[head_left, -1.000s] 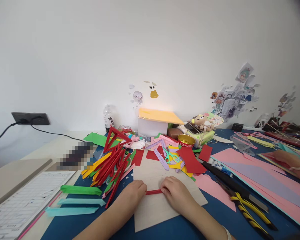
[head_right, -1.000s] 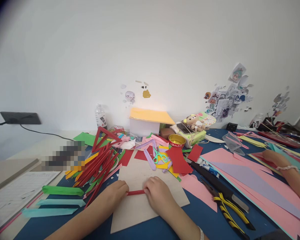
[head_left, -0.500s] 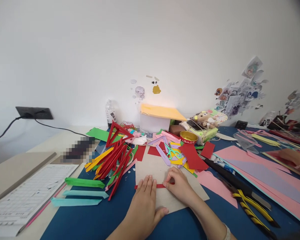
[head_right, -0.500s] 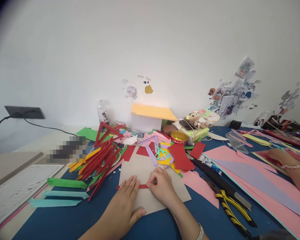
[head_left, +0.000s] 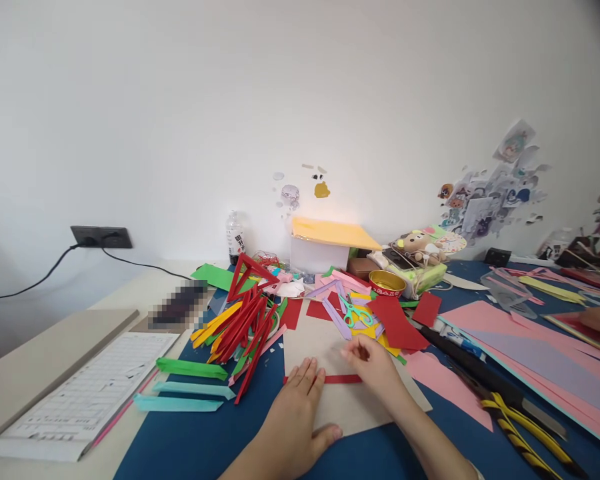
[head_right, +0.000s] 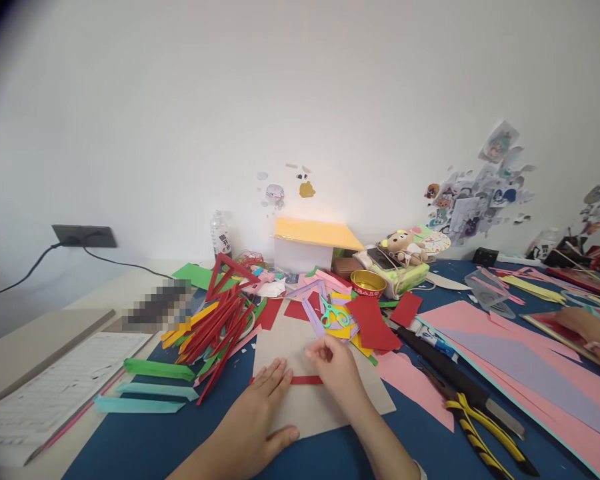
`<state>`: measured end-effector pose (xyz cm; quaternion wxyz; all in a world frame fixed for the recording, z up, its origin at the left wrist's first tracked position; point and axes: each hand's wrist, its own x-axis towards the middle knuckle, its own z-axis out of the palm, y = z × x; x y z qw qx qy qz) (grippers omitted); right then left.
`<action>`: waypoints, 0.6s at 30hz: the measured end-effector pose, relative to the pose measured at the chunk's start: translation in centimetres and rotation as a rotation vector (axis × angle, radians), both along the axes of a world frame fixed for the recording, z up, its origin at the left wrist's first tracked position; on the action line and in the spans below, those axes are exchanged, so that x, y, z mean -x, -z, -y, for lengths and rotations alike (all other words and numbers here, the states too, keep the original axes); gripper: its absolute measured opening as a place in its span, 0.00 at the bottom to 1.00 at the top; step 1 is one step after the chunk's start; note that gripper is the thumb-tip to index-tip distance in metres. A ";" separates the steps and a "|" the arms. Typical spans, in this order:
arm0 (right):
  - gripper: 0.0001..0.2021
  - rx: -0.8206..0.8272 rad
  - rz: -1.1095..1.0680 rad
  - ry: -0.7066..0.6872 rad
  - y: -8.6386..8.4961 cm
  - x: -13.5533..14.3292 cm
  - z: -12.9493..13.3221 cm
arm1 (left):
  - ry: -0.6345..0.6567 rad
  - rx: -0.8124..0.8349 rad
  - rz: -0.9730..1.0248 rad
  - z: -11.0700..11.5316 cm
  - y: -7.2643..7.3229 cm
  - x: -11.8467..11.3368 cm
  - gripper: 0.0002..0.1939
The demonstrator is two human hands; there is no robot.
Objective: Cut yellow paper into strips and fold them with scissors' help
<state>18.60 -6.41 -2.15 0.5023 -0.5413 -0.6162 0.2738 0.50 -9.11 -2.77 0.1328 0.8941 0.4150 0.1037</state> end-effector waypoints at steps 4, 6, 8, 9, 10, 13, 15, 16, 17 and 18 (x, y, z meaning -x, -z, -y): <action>0.17 0.114 -0.486 -0.092 0.3 3.1 -0.9 | -0.005 0.006 0.055 0.0 0.6 0.1 0.35; 0.20 0.179 -0.559 -0.100 1.3 3.9 -1.3 | -0.011 0.010 0.120 -0.3 0.6 0.1 0.32; 0.22 0.199 -0.569 -0.091 2.1 4.1 -1.7 | -0.067 0.004 0.250 -1.0 0.1 0.1 0.22; 0.22 0.204 -0.571 -0.086 2.3 4.1 -1.8 | -0.117 -0.008 0.337 -1.5 -0.4 0.0 0.18; 0.22 0.209 -0.575 -0.083 2.4 4.1 -1.8 | -0.176 -0.036 0.431 -2.0 -1.0 -0.2 0.17; 0.22 0.216 -0.606 -0.087 2.0 4.0 -1.8 | -0.295 -0.254 0.591 -4.1 -2.3 -1.4 0.20; 0.22 0.214 -0.632 -0.087 1.7 4.0 -1.7 | -0.286 -0.428 0.561 -5.5 -2.1 -2.4 0.17; 0.21 0.216 -0.643 -0.086 1.7 4.0 -1.7 | -0.248 -0.443 0.546 -6.1 -1.7 -2.8 0.14; 0.21 0.221 -0.649 -0.086 1.7 4.1 -1.7 | -0.221 -0.452 0.527 -6.6 -1.1 -3.1 0.14; 0.21 0.227 -0.651 -0.086 1.7 4.1 -1.7 | -0.215 -0.469 0.495 -7.0 -0.4 -3.3 0.15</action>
